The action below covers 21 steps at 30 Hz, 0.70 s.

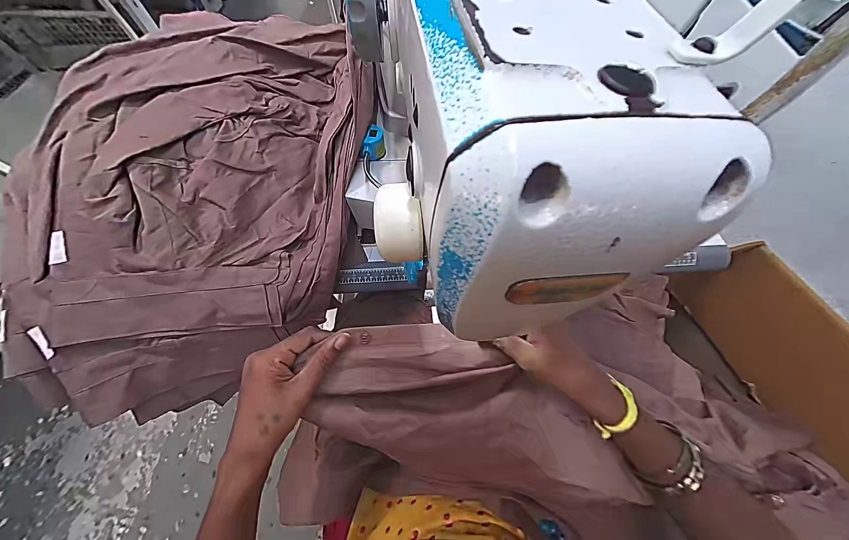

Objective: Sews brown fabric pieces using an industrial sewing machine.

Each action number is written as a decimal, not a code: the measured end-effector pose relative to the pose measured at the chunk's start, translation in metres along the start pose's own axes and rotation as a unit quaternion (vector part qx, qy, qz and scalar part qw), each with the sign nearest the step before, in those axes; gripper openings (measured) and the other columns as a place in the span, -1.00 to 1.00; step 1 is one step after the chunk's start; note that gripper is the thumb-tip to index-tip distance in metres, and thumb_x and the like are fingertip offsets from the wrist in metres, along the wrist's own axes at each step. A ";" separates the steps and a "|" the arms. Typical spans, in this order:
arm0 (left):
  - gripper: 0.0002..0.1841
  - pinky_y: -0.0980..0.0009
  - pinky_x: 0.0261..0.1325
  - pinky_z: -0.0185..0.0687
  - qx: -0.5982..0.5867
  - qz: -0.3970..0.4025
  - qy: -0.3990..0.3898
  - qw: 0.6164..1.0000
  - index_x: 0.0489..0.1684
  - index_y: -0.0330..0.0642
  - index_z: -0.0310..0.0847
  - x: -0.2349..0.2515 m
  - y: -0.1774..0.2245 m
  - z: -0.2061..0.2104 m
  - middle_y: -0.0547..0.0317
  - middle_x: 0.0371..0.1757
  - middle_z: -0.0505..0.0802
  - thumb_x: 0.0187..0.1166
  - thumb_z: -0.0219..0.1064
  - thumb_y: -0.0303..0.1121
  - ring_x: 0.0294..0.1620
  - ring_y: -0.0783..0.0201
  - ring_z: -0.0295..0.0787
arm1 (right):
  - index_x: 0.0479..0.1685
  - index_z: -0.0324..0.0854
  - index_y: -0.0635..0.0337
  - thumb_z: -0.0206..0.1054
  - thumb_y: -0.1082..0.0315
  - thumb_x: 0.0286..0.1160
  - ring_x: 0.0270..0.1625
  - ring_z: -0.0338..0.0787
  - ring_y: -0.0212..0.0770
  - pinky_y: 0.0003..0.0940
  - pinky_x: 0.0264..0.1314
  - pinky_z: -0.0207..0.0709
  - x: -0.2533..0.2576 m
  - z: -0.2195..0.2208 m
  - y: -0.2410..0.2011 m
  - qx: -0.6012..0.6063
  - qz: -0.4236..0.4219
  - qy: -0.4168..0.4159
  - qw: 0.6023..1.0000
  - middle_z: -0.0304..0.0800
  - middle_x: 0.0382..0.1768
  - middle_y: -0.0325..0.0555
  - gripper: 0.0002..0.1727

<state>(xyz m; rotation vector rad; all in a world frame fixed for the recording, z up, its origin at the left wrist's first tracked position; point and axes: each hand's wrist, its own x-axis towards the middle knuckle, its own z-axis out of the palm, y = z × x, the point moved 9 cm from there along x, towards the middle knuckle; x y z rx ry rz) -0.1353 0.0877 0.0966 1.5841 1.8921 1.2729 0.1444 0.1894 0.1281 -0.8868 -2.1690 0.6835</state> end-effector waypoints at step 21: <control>-0.59 -0.05 0.03 0.69 0.163 0.109 -0.006 0.981 -0.10 -0.16 0.85 0.013 0.024 0.051 -0.05 -0.10 0.88 0.66 0.19 -0.04 -0.02 -0.05 0.84 | -0.12 0.79 0.37 0.33 0.26 0.61 -0.13 0.85 0.30 0.29 -0.05 0.61 0.002 -0.071 0.077 -0.265 0.116 0.068 0.955 0.85 -0.26 0.26 -0.71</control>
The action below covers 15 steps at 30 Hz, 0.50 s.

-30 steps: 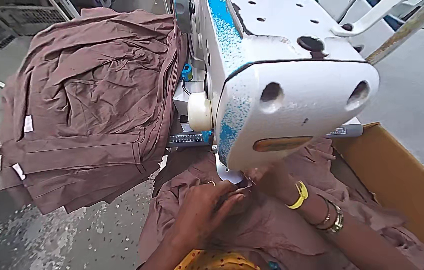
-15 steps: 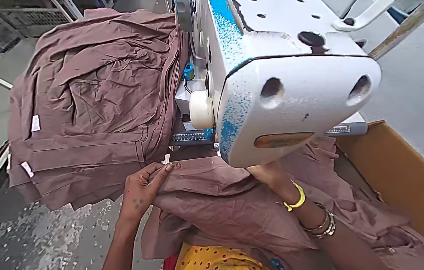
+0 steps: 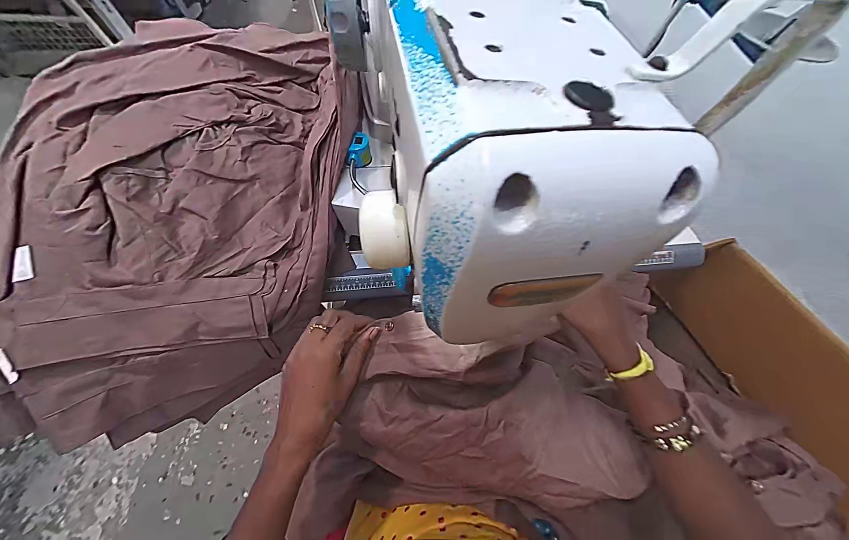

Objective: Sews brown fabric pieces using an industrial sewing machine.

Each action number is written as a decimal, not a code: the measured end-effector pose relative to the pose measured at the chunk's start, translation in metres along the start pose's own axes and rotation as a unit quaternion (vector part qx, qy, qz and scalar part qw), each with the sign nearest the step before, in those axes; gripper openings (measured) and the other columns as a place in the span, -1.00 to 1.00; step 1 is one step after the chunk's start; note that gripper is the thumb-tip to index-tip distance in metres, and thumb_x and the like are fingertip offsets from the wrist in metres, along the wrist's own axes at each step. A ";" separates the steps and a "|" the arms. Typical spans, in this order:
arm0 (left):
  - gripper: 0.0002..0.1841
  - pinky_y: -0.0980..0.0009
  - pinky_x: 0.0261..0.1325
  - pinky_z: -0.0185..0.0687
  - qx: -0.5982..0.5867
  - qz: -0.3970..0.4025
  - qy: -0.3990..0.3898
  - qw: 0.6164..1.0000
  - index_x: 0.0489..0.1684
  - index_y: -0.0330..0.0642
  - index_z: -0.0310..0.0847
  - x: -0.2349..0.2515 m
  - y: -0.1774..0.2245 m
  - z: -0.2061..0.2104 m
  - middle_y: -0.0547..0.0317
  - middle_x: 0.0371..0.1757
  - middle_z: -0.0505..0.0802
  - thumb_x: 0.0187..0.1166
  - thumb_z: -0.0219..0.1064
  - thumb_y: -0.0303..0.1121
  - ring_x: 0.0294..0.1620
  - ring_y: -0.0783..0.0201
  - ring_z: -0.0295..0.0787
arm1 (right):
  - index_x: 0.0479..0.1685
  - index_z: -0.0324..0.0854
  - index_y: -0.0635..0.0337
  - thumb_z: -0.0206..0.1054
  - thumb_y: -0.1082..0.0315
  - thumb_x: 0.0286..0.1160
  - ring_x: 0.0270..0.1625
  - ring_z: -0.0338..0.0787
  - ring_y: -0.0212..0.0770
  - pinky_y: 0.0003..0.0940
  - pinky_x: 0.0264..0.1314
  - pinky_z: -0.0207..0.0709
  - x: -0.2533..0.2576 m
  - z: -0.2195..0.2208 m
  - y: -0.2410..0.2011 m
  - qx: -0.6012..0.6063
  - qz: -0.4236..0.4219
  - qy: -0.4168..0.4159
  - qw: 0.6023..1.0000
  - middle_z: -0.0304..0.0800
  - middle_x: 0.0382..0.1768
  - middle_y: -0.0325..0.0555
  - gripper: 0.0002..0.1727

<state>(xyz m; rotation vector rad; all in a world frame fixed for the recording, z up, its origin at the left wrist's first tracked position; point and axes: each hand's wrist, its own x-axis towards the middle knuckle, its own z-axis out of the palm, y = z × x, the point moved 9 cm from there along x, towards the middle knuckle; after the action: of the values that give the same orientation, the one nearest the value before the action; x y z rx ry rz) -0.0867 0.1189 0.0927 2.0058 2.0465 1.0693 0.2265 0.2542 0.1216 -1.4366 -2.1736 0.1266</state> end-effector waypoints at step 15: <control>-0.43 0.64 0.13 0.60 -0.333 -0.184 -0.103 0.919 0.58 -0.36 0.29 0.010 0.032 0.056 0.13 0.22 0.71 0.68 0.19 -0.19 0.04 0.59 0.68 | -0.10 0.78 0.31 0.37 0.27 0.59 0.05 0.80 0.25 0.07 0.02 0.66 0.035 0.029 0.005 -0.028 -0.084 0.058 0.994 0.79 -0.07 0.25 -0.76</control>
<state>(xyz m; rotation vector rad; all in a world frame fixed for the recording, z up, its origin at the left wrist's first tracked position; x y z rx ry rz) -0.0317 0.1475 0.0709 1.2749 1.5617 1.1909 0.2071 0.2929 0.1082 -1.2504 -2.2064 -0.0762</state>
